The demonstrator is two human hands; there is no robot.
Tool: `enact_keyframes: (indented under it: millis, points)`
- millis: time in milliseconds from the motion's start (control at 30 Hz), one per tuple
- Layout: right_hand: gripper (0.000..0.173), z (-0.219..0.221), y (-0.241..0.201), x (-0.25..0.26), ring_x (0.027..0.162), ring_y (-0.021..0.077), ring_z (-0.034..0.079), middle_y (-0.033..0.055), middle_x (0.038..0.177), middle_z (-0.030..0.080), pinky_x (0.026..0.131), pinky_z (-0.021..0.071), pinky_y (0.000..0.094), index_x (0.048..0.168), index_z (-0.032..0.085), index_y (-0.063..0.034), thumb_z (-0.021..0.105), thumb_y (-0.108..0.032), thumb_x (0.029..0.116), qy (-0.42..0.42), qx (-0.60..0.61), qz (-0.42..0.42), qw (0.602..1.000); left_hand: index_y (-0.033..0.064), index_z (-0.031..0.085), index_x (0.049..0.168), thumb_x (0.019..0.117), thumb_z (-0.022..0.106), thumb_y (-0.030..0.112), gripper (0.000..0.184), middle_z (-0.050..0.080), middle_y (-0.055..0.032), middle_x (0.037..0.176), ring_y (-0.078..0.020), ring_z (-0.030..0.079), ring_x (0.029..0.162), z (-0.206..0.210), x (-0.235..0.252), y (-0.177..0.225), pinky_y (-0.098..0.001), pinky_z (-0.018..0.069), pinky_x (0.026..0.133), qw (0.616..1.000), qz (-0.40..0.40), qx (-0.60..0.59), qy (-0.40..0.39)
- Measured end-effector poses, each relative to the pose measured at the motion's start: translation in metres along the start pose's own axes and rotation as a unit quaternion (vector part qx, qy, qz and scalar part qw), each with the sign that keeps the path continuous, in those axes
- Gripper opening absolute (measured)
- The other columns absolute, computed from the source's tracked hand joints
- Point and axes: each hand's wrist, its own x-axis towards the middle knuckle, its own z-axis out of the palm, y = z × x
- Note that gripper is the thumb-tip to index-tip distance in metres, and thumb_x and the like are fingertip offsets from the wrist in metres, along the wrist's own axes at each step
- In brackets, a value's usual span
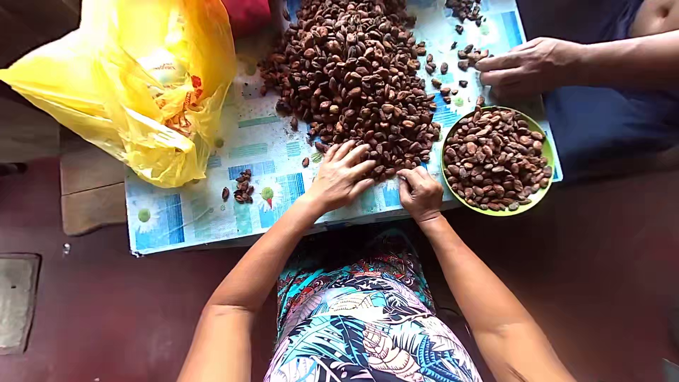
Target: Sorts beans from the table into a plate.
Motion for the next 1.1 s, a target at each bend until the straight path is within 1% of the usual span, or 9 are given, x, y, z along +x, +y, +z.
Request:
enact_keyframes:
  millis: [67, 233, 367, 533, 600, 667, 767, 833, 1100]
  points:
    - [0.024, 0.000, 0.000, 0.001, 0.074, 0.0355, 0.070, 0.0196, 0.087, 0.071, 0.060, 0.0536, 0.0488, 0.102, 0.078, -0.0020, 0.058, -0.008, 0.0928, 0.005, -0.006, -0.003, 1.000, 0.0203, 0.060, 0.146, 0.1058, 0.038, 0.047, 0.053, 0.045, -0.0160, 0.160, -0.0417, 0.031, 0.153, 0.004, -0.036, -0.021, -0.0654, 0.0183, 0.122, 0.998, -0.016, 0.040, -0.035]
    - [0.024, -0.005, -0.001, 0.005, 0.079, 0.0388, 0.070, 0.0211, 0.092, 0.072, 0.064, 0.0529, 0.0545, 0.104, 0.078, -0.0020, 0.058, -0.008, 0.0922, -0.038, -0.007, 0.017, 0.999, 0.0248, 0.053, 0.152, 0.1027, 0.034, 0.061, 0.064, 0.037, -0.0197, 0.164, -0.0450, 0.026, 0.154, -0.001, -0.056, -0.048, -0.0659, 0.0150, 0.122, 0.995, -0.084, 0.054, -0.023]
    - [0.024, -0.011, -0.013, 0.011, 0.082, 0.0380, 0.070, 0.0231, 0.099, 0.071, 0.068, 0.0537, 0.0545, 0.109, 0.077, -0.0006, 0.059, -0.003, 0.0918, -0.067, 0.044, 0.035, 0.996, 0.0284, 0.059, 0.147, 0.0988, 0.043, 0.064, 0.062, 0.035, -0.0221, 0.164, -0.0492, 0.021, 0.154, 0.008, -0.046, -0.042, -0.0719, 0.0079, 0.120, 0.993, -0.106, 0.044, 0.003]
    - [0.030, -0.012, -0.040, 0.011, 0.086, 0.0404, 0.071, 0.0237, 0.105, 0.069, 0.066, 0.0566, 0.0549, 0.119, 0.077, -0.0098, 0.063, -0.007, 0.0922, -0.169, 0.036, -0.078, 0.982, 0.0288, 0.065, 0.142, 0.0971, 0.049, 0.065, 0.060, 0.029, -0.0210, 0.167, -0.0478, 0.016, 0.156, -0.001, -0.063, -0.043, -0.0741, 0.0050, 0.120, 0.988, -0.140, -0.025, 0.052]
    - [0.032, -0.015, -0.042, 0.017, 0.086, 0.0422, 0.070, 0.0244, 0.105, 0.069, 0.067, 0.0560, 0.0564, 0.121, 0.076, -0.0116, 0.063, -0.006, 0.0928, -0.200, 0.006, -0.076, 0.977, 0.0203, 0.066, 0.141, 0.0988, 0.052, 0.056, 0.057, 0.031, -0.0265, 0.164, -0.0484, 0.020, 0.155, -0.007, -0.077, -0.051, -0.0684, 0.0106, 0.122, 0.977, -0.140, -0.085, 0.134]
    - [0.033, -0.022, -0.044, 0.031, 0.089, 0.0424, 0.070, 0.0256, 0.108, 0.068, 0.071, 0.0566, 0.0570, 0.124, 0.075, -0.0090, 0.062, -0.004, 0.0937, -0.201, 0.012, -0.054, 0.978, 0.0025, 0.067, 0.133, 0.1005, 0.057, 0.028, 0.043, 0.043, -0.0318, 0.154, -0.0464, 0.037, 0.147, -0.010, -0.086, -0.055, -0.0559, 0.0285, 0.122, 0.951, -0.144, -0.138, 0.238]
    - [0.033, -0.032, -0.053, 0.056, 0.092, 0.0407, 0.070, 0.0260, 0.111, 0.068, 0.077, 0.0573, 0.0558, 0.122, 0.074, -0.0038, 0.059, 0.002, 0.0938, -0.189, 0.048, -0.045, 0.980, -0.0089, 0.069, 0.120, 0.0967, 0.054, 0.000, 0.029, 0.066, -0.0300, 0.119, -0.0343, 0.067, 0.102, -0.002, -0.089, -0.050, -0.0397, 0.0556, 0.090, 0.911, -0.179, -0.117, 0.351]
    - [0.029, -0.033, -0.065, 0.072, 0.094, 0.0398, 0.070, 0.0248, 0.109, 0.070, 0.082, 0.0571, 0.0549, 0.116, 0.076, -0.0027, 0.058, 0.003, 0.0939, -0.212, 0.055, -0.058, 0.974, -0.0089, 0.071, 0.114, 0.0957, 0.054, -0.003, 0.026, 0.069, -0.0272, 0.108, -0.0306, 0.068, 0.091, 0.004, -0.089, -0.046, -0.0372, 0.0558, 0.083, 0.902, -0.195, -0.120, 0.366]
    - [0.025, 0.005, -0.117, 0.098, 0.112, 0.0418, 0.066, 0.0236, 0.122, 0.066, 0.092, 0.0514, 0.0615, 0.119, 0.071, -0.0031, 0.062, -0.017, 0.0997, -0.459, -0.127, 0.004, 0.879, -0.0068, 0.074, 0.102, 0.0954, 0.056, -0.003, 0.019, 0.071, -0.0238, 0.106, -0.0300, 0.069, 0.102, 0.007, -0.093, -0.048, -0.0383, 0.0538, 0.093, 0.894, -0.200, -0.182, 0.358]
